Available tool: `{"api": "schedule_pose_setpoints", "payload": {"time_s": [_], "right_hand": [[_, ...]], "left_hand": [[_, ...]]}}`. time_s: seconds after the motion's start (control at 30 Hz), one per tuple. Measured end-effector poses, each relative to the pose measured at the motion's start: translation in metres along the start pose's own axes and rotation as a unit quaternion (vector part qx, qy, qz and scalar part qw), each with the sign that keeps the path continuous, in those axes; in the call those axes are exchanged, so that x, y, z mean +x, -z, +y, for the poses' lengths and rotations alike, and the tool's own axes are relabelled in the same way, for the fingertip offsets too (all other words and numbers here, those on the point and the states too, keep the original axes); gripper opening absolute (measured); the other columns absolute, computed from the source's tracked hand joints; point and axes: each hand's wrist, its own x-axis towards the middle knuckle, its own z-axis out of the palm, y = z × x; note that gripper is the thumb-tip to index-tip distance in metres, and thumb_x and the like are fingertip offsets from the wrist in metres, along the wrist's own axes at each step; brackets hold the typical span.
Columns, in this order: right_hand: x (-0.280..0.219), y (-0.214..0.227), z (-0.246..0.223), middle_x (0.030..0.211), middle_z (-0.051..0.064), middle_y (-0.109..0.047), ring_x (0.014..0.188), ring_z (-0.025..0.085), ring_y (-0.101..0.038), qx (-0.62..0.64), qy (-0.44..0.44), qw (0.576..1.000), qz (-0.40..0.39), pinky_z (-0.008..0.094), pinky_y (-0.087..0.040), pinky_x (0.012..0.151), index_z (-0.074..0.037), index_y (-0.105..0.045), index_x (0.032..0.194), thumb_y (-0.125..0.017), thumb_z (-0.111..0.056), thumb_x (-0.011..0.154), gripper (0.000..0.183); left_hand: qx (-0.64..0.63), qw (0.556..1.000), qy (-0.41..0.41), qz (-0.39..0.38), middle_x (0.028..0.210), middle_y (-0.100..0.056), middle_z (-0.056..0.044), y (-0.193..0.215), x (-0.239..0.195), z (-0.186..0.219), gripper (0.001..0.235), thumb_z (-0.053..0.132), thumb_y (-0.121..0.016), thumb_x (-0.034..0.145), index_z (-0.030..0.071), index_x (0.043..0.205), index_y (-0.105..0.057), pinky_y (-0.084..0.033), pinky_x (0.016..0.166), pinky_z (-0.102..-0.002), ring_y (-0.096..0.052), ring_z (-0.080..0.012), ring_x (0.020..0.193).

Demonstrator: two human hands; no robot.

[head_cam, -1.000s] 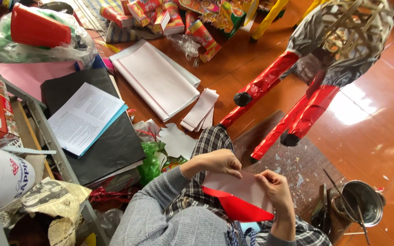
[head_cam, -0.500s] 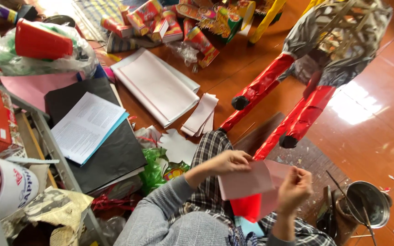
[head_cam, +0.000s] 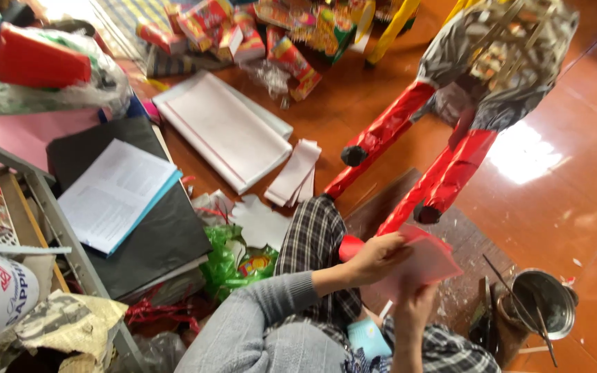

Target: Applying paper strips to a decorative bamboo frame using glue

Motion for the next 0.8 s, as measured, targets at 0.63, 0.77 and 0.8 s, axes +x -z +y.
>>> {"api": "schedule_pose_setpoints", "payload": {"time_s": [0.63, 0.77, 0.8], "right_hand": [[0.019, 0.063, 0.099, 0.094, 0.008, -0.047, 0.09, 0.02, -0.042, -0.101, 0.042, 0.975, -0.193, 0.038, -0.03, 0.081, -0.003, -0.049, 0.092, -0.056, -0.013, 0.085, 0.014], [0.037, 0.073, 0.107, 0.053, -0.004, -0.027, 0.051, 0.009, -0.025, -0.116, 0.02, 0.936, -0.331, 0.035, -0.016, 0.046, -0.012, -0.032, 0.054, -0.063, -0.038, 0.087, 0.052], [0.034, 0.071, 0.083, 0.053, -0.004, -0.027, 0.051, 0.009, -0.025, -0.12, 0.025, 0.936, -0.329, 0.035, -0.016, 0.046, -0.012, -0.032, 0.054, -0.063, -0.038, 0.087, 0.052]], "left_hand": [[-0.176, 0.976, -0.017, -0.126, 0.085, -0.065, -0.002, -0.023, -0.003, -0.007, 0.01, 0.022, -0.062, 0.1, 0.014, 0.097, -0.067, -0.05, 0.08, -0.032, -0.055, -0.0047, 0.088], [-0.104, 0.994, -0.017, 0.007, 0.096, -0.061, -0.003, -0.023, 0.01, -0.003, 0.01, 0.014, -0.055, 0.101, 0.007, 0.098, -0.062, -0.043, 0.084, -0.026, -0.055, -0.0124, 0.091], [-0.106, 0.994, -0.023, 0.008, 0.096, -0.061, -0.003, -0.022, 0.014, 0.001, 0.01, 0.014, -0.055, 0.101, 0.007, 0.098, -0.062, -0.043, 0.084, -0.026, -0.055, -0.0124, 0.091]]}}
